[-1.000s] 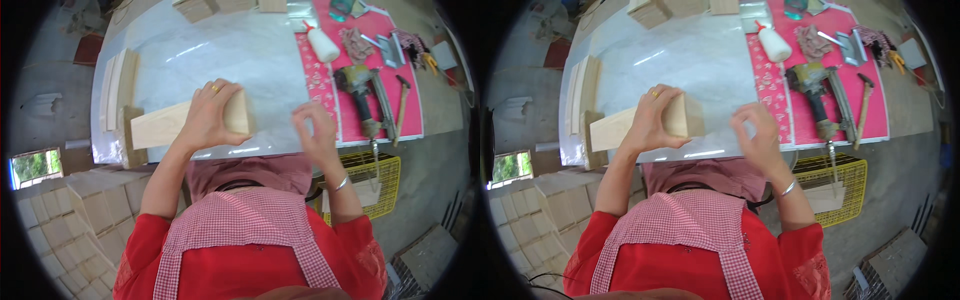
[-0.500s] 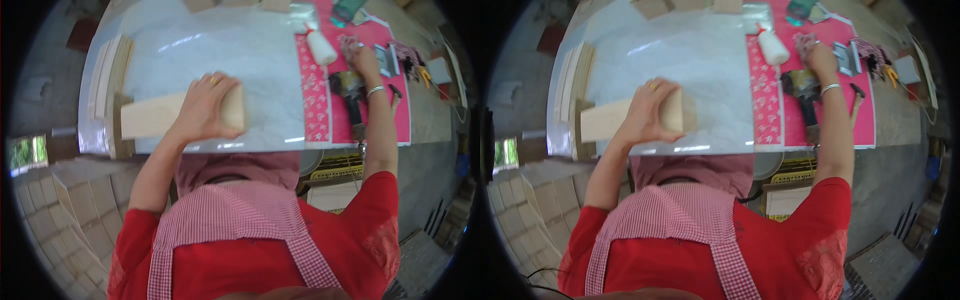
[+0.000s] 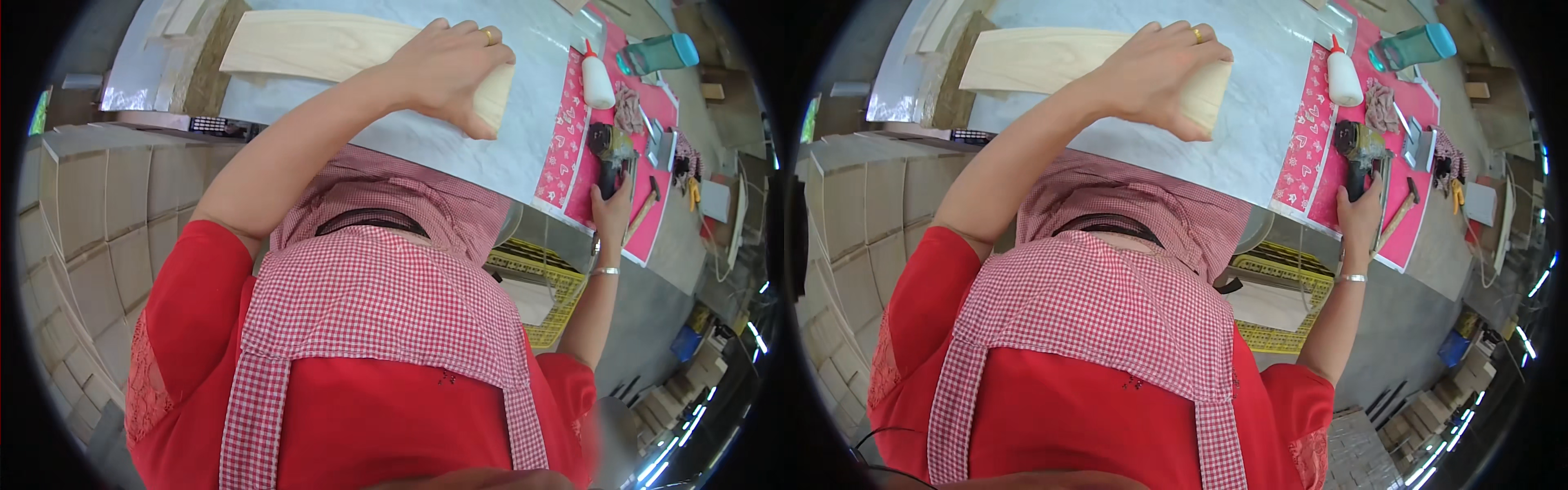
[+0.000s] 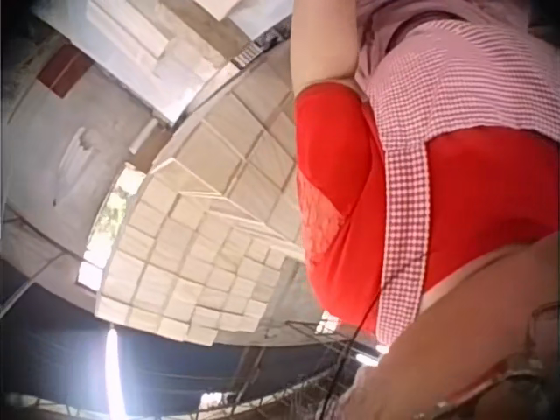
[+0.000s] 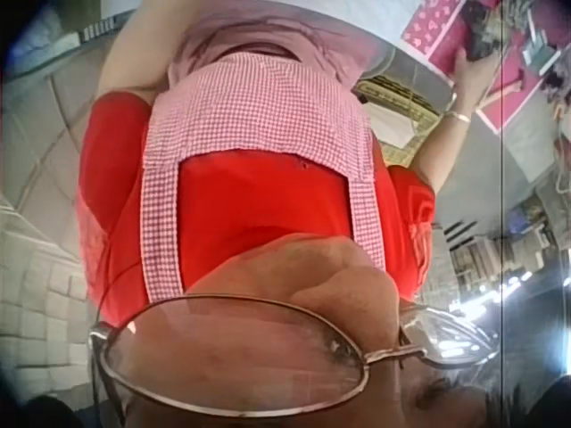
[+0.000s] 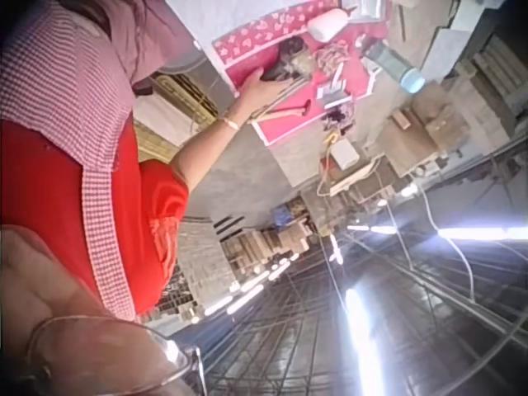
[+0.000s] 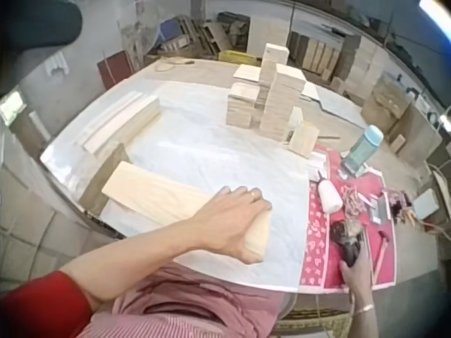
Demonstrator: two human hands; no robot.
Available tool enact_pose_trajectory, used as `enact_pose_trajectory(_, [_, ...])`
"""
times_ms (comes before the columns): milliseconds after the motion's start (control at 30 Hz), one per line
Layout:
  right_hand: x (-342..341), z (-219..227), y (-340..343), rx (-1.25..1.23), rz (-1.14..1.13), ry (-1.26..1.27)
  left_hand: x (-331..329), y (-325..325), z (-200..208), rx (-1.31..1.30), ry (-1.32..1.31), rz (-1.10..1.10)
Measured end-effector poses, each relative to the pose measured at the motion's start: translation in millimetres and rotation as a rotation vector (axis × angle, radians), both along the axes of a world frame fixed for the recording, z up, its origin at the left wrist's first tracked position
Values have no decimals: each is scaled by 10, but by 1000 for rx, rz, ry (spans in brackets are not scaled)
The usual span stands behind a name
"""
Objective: Assemble small wooden boxes using glue, a pneumatic nail gun, and a hammer.
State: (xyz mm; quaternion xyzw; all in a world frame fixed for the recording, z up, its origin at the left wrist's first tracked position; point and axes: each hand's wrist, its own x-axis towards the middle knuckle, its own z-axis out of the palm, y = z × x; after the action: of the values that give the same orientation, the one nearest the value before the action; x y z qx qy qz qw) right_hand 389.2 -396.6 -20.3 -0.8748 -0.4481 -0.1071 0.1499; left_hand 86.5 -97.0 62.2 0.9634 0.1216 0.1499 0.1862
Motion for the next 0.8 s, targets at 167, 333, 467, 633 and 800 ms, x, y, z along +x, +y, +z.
enact_pose_trajectory(167, [68,301,233,-141,-138,74,3,1,-17,22,46,-10])
enact_pose_trajectory(333, [-198,1165,413,-356,-147,451,0,10,-41,69,45,-31])
enact_pose_trajectory(467, [-1091,1736,546,-243,-38,505,-16,7,-50,80,45,-14])
enact_pose_trajectory(633, [-1390,1950,646,-47,282,607,-102,-381,331,442,233,282])
enact_pose_trajectory(800, [-1501,2068,794,-194,451,505,-143,-42,315,-59,107,-77])
